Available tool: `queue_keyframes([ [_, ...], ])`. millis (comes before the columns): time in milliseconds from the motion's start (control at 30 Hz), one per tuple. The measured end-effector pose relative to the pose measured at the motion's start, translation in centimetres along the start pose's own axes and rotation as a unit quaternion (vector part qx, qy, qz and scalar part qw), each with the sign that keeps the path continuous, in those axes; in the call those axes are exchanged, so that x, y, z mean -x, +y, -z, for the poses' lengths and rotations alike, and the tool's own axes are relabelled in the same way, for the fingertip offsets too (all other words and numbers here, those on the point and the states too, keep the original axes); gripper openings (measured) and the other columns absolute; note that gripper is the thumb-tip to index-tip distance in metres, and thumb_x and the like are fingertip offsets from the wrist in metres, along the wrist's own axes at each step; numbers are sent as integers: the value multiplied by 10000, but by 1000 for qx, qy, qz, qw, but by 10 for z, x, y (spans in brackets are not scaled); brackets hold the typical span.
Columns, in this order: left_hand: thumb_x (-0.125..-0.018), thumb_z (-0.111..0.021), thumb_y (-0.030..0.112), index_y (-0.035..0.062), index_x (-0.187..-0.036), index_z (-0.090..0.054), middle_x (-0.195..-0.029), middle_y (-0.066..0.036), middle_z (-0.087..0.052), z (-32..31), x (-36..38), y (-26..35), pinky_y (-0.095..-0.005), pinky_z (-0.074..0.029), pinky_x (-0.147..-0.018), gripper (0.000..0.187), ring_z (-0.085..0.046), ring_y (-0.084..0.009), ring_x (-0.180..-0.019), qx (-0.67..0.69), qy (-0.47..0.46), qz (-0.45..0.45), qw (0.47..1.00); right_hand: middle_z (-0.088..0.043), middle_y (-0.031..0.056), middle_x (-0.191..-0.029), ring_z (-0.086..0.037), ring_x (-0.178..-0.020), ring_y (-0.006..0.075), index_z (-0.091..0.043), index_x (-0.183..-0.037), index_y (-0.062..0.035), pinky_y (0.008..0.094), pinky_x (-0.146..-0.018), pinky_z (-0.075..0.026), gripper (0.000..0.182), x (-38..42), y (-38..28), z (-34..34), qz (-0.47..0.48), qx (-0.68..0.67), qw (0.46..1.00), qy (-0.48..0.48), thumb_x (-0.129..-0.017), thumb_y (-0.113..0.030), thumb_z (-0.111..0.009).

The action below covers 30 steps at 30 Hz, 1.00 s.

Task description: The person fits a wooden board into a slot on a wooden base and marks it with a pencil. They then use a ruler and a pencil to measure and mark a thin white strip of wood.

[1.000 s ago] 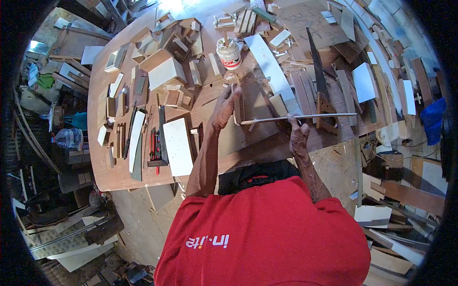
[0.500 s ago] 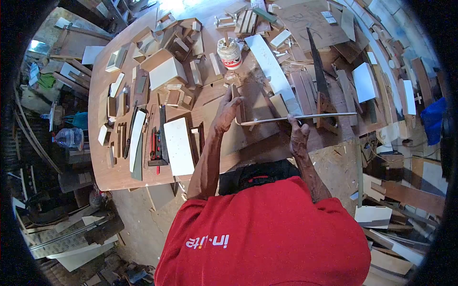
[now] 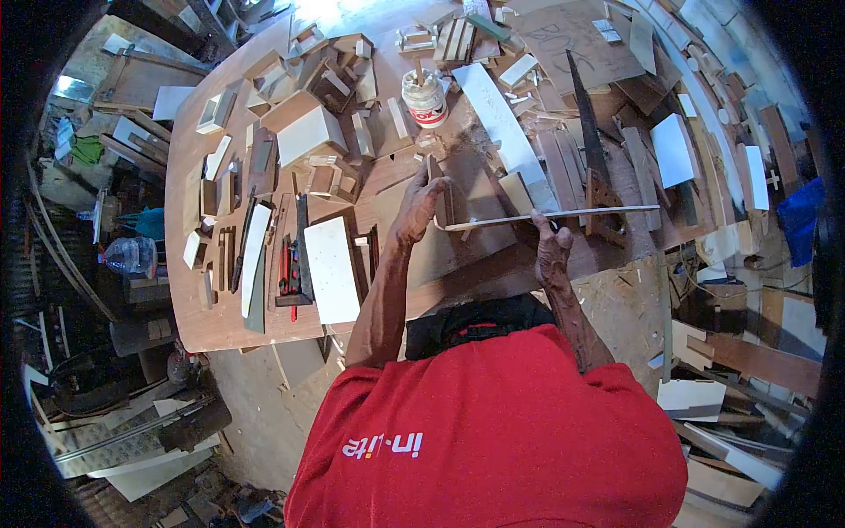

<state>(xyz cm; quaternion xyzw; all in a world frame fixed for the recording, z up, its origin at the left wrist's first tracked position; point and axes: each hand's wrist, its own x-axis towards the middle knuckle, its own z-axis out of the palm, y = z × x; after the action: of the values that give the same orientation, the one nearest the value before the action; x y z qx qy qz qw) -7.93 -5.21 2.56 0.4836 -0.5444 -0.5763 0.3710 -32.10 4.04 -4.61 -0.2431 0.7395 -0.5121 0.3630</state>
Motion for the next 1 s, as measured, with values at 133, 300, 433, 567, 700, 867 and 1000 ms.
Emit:
queue_keyframes([
  [133, -857, -544, 238, -21, -1372, -373, -1115, -127, -567, 2, 0, 2, -329, -407, -936, 601, -510, -222, -1030, -3, -8, 5, 1000, -592, 38, -824, -502, -772, 151, -645, -821, 37, 335, -716, -406, 376, -7, 8, 1, -4, 33, 999, -24, -778, -321, -751],
  [300, -829, -535, 123, -38, -1326, -409, -1124, -133, -574, 6, 0, 0, -313, -445, -879, 537, -534, -210, -989, -55, 2, -48, 997, -595, 46, -829, -505, -786, 155, -643, -815, 43, 338, -734, -406, 386, 0, 2, 0, -8, 50, 999, 2, -776, -324, -754],
  [433, -832, -518, 84, -39, -1273, -443, -1072, -110, -576, 6, 1, 4, -307, -460, -827, 464, -532, -195, -922, -26, 31, 41, 998, -594, 44, -853, -502, -810, 157, -644, -840, 36, 341, -761, -399, 373, 10, -18, 1, -11, -30, 999, -26, -776, -314, -754],
  [567, -852, -498, 85, -22, -1227, -458, -877, -29, -545, 17, -5, 0, -274, -438, -669, 392, -477, -121, -752, -32, 7, 1, 999, -588, 43, -871, -502, -828, 164, -644, -847, 28, 345, -782, -393, 349, 12, -23, 4, -4, -69, 997, -17, -775, -296, -750],
  [700, -900, -591, 232, 8, -1184, -523, -982, -28, -586, 35, -7, 0, -261, -444, -759, 368, -527, -124, -854, -96, 38, 39, 994, -519, 28, -763, -446, -712, 158, -538, -719, 50, 334, -681, -407, 462, 3, -17, 6, 18, -72, 997, 19, -750, -341, -782],
  [867, -895, -589, 251, 13, -1170, -528, -1004, -32, -571, 43, -9, 7, -272, -439, -783, 368, -527, -136, -879, -18, 12, 11, 1000, -455, 41, -719, -414, -711, 169, -467, -667, 13, 353, -684, -390, 502, -7, -2, 1, 21, -34, 999, 37, -740, -365, -790],
  [1000, -916, -589, 279, 12, -1203, -524, -1095, -61, -578, 42, -7, 9, -269, -452, -797, 398, -549, -141, -923, -25, 4, 10, 1000, -443, 53, -724, -410, -727, 177, -446, -649, 1, 363, -693, -386, 523, -5, -15, 1, 5, -19, 999, 26, -730, -381, -794],
])
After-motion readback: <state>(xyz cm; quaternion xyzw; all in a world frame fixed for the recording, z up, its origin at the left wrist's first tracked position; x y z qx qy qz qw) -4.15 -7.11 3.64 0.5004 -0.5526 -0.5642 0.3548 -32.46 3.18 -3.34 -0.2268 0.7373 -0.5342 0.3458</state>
